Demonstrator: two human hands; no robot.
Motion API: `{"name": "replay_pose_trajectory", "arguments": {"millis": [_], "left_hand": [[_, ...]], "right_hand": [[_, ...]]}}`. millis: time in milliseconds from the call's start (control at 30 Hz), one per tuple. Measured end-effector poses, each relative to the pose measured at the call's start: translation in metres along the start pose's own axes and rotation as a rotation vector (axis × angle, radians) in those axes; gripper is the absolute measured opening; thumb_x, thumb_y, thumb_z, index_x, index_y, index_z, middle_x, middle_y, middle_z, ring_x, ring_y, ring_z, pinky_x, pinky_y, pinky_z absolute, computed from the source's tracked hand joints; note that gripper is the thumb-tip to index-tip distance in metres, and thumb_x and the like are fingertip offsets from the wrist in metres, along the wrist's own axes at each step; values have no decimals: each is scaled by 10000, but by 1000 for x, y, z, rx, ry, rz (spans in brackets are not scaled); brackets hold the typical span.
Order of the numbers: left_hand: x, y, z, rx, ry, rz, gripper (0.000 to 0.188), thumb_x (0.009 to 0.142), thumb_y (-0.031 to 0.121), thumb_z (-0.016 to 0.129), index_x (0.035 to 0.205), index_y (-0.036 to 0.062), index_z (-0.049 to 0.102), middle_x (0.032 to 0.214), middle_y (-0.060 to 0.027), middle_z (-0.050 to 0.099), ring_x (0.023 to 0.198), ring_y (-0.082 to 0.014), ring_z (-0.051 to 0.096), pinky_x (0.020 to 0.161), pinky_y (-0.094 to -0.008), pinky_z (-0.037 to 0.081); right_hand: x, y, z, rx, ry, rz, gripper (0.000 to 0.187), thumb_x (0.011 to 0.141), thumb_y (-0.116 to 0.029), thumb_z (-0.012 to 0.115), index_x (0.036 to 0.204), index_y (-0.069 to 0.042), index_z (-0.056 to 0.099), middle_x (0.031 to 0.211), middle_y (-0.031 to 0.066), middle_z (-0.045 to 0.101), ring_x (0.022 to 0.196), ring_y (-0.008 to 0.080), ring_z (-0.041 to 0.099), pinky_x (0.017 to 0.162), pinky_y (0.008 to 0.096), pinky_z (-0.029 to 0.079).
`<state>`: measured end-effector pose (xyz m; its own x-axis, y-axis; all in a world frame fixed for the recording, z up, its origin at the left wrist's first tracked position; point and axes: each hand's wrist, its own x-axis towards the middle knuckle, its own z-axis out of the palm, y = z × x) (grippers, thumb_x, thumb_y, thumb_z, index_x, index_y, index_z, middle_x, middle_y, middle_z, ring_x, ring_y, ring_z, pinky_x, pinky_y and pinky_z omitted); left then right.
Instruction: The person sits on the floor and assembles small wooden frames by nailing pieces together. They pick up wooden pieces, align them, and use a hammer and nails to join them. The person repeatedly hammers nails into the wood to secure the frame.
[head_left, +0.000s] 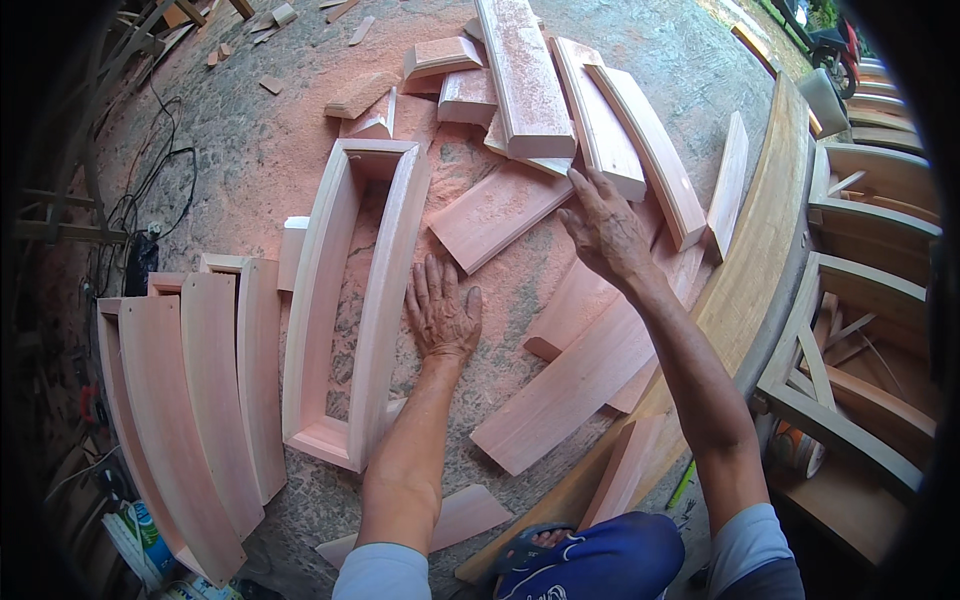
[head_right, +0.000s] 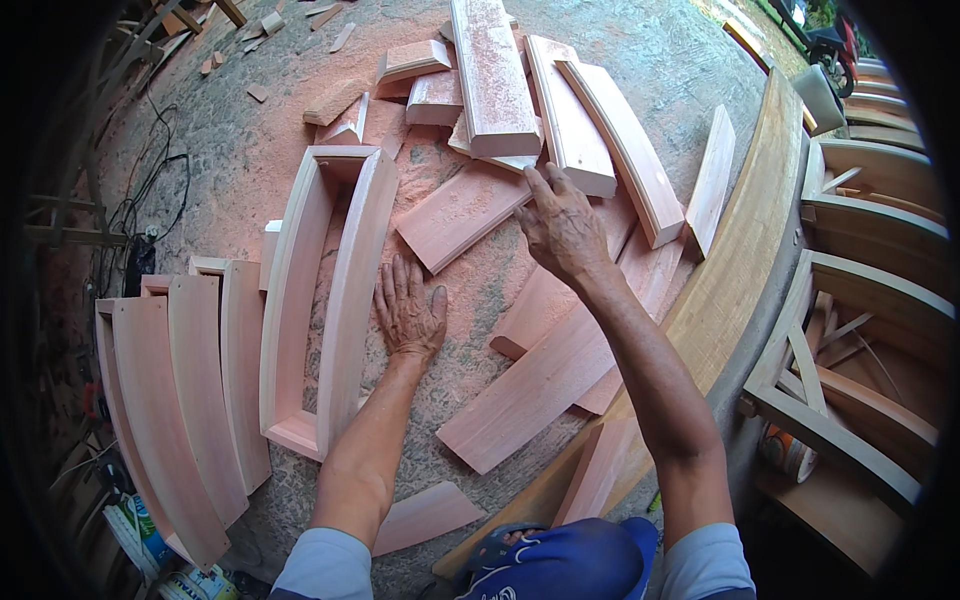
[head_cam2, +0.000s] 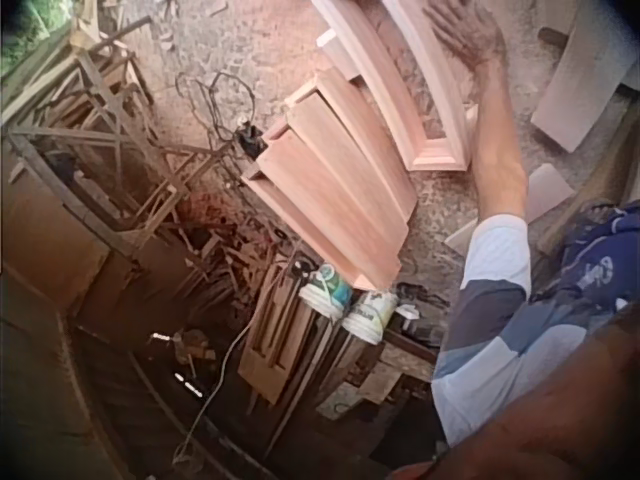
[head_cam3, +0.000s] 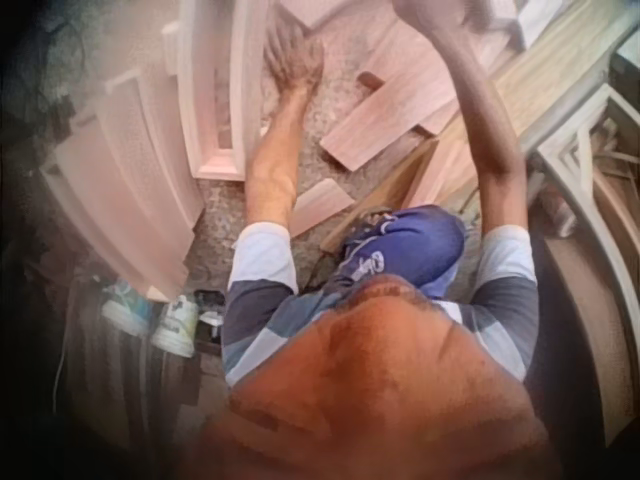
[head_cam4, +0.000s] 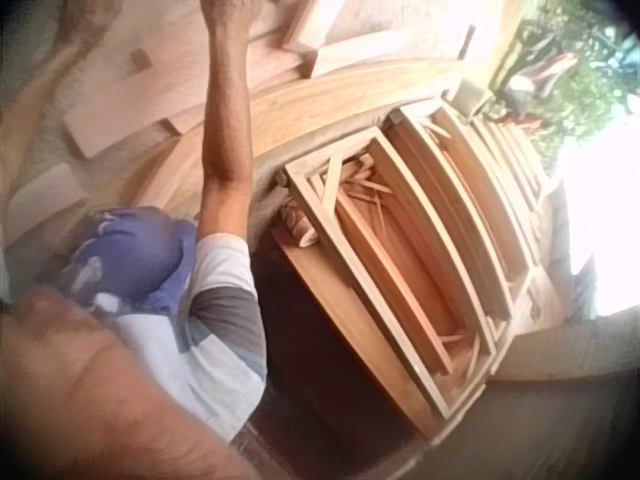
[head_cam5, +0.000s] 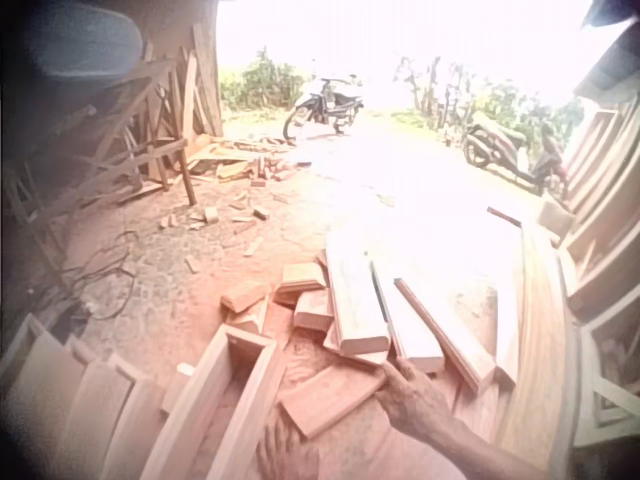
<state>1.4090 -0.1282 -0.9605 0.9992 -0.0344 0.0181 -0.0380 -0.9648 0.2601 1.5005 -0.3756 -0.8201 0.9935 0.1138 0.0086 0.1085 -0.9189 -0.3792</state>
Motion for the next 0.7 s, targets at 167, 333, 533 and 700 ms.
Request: {"name": "replay_pose_trajectory", "arguments": {"millis": [167,333,533,700], "left_hand": [[3,2,1,9,-7,12,729,1015,480,472,1588,46,347,1692,-173,231,1576,-351,159,1278,-511,69],[1,4,0,-2,-30,3,727,1008,483,472,1575,40,367,1683,-184,245,1572,-357,167,1272,-522,82],[1,-2,-3,-1,-45,-19,724,1002,474,484,1564,31,381,1679,-194,251,1569,-368,169,1269,-524,90],[4,3,-5,-7,-59,-15,722,1000,469,492,1558,24,385,1677,-198,255,1564,-377,181,1265,-537,88]], "right_hand": [[137,-11,29,-106,56,147,845,941,-568,632,1585,-94,356,1600,275,337,1475,446,361,1179,525,373],[179,-21,39,-158,-118,352,1047,772,-624,746,1626,-206,306,1694,192,165,1475,484,341,1189,580,343],[198,9,-20,-352,-14,225,886,751,-444,764,1561,-292,438,1657,111,343,1434,412,432,1125,609,366],[213,65,-37,-621,133,28,649,892,-397,678,1488,-188,529,1594,133,438,1426,389,443,1123,601,367]]}}
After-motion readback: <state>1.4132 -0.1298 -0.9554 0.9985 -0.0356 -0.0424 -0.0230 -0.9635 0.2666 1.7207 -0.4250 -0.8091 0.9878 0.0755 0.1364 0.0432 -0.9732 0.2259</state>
